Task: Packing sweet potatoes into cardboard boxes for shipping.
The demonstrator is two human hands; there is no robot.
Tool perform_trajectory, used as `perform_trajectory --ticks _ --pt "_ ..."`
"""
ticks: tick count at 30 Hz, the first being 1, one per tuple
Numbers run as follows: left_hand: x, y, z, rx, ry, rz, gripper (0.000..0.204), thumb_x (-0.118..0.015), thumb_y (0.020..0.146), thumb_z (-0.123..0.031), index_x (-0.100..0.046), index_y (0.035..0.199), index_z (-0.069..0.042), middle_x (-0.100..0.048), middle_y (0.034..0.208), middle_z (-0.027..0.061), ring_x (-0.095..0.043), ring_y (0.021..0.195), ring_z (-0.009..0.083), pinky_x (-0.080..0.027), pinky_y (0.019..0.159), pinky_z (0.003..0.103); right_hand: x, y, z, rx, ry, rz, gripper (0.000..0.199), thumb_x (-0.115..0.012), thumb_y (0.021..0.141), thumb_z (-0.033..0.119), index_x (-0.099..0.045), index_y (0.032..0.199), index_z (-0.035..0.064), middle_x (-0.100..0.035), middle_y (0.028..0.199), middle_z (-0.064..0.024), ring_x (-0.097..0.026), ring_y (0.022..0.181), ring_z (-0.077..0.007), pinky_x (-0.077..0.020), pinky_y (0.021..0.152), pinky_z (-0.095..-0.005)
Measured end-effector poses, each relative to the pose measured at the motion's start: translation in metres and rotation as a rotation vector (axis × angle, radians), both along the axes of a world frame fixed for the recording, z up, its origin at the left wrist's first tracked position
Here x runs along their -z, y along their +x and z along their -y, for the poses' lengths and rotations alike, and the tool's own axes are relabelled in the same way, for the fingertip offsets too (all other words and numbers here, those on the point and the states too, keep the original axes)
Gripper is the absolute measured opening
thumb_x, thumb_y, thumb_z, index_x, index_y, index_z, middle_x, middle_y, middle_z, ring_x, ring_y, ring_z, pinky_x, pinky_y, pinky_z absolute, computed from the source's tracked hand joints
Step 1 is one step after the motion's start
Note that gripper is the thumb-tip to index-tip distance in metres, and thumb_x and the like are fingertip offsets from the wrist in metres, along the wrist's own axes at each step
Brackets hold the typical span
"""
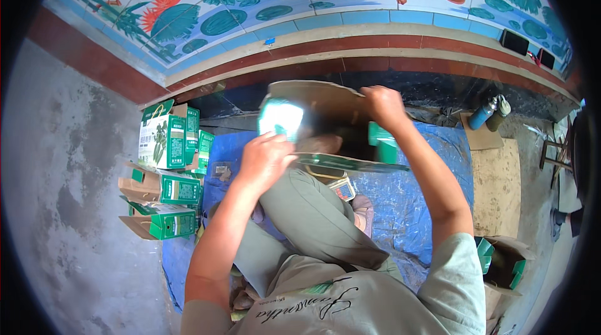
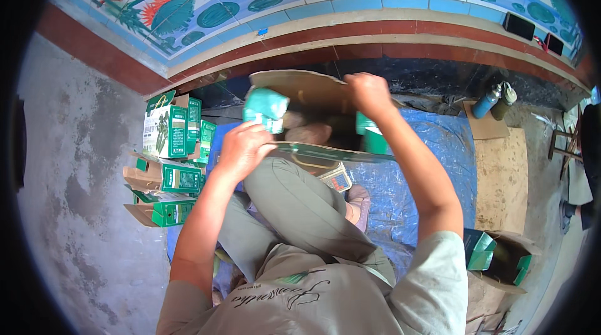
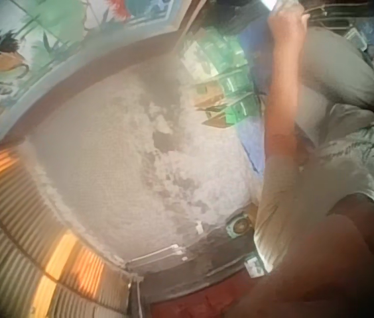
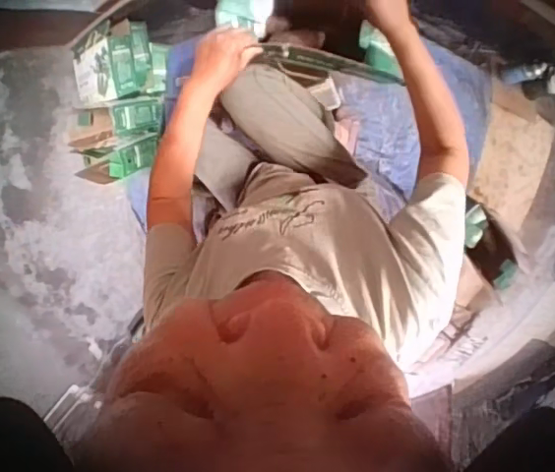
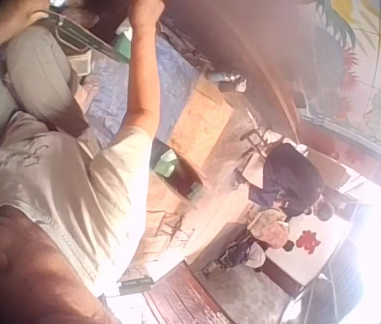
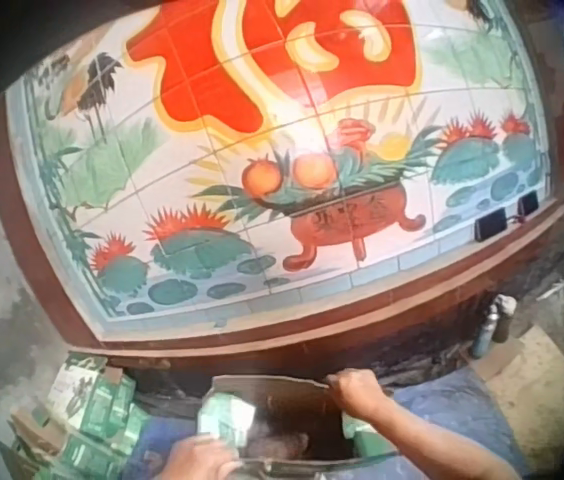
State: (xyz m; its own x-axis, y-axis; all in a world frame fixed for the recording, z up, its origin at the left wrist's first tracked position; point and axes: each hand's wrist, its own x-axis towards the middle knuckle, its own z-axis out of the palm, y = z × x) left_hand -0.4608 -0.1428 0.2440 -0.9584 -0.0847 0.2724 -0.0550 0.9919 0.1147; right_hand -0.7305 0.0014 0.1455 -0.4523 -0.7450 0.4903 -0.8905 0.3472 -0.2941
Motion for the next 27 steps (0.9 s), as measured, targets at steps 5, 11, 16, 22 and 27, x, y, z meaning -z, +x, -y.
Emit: perform_trajectory --ticks 5,11,16,22,27 --pt "0.03 -0.049 -0.061 0.262 0.126 -0.067 0.019 -0.072 0.065 -0.016 -0.054 0.07 -0.011 -0.054 0.07 0.005 -0.058 0.073 0.0269 -0.049 0.062 0.041 -0.009 -0.026 -0.104 0.128 0.062 -0.026 0.017 -0.066 0.079 0.023 -0.062 0.079 0.0066 -0.063 0.075 -0.0152 -0.063 0.075 -0.0345 -0.0503 0.064 -0.0448" --pt "0.125 -0.107 -0.163 0.451 0.162 -0.165 0.01 -0.062 0.063 -0.019 -0.058 0.059 -0.01 -0.058 0.065 0.0057 -0.061 0.067 0.0267 -0.05 0.058 0.04 0.021 -0.06 -0.239 0.357 0.313 0.018 0.021 -0.063 0.082 0.026 -0.064 0.084 0.0051 -0.063 0.077 -0.0187 -0.061 0.077 -0.0389 -0.048 0.069 -0.0484" --pt "0.128 -0.109 -0.213 0.437 0.347 -0.036 0.01 -0.064 0.067 -0.019 -0.063 0.06 -0.011 -0.064 0.064 0.008 -0.065 0.066 0.0281 -0.049 0.064 0.043 0.034 -0.074 -0.322 0.416 0.7 0.017 0.02 -0.06 0.084 0.025 -0.064 0.08 0.0051 -0.063 0.082 -0.0212 -0.062 0.079 -0.0396 -0.0479 0.068 -0.0486" --pt "0.072 -0.066 -0.116 0.252 0.4 -0.211 0.01 -0.066 0.075 -0.02 -0.063 0.076 -0.011 -0.064 0.076 0.0059 -0.062 0.082 0.0254 -0.044 0.078 0.04 0.069 -0.079 -0.388 0.562 0.698 0.037 0.015 -0.052 0.083 0.013 -0.063 0.09 0.0071 -0.065 0.085 -0.0189 -0.063 0.084 -0.0378 -0.0494 0.072 -0.0478" --pt "0.022 0.023 -0.042 -0.084 0.405 -0.495 0.008 -0.066 0.079 -0.014 -0.065 0.083 -0.007 -0.066 0.082 0.0084 -0.063 0.081 0.0277 -0.048 0.077 0.039 0.077 -0.082 -0.323 0.459 0.716 0.012 0.031 -0.044 0.078 0.001 -0.064 0.1 0.0088 -0.064 0.096 -0.0193 -0.062 0.092 -0.0382 -0.0491 0.076 -0.0481"
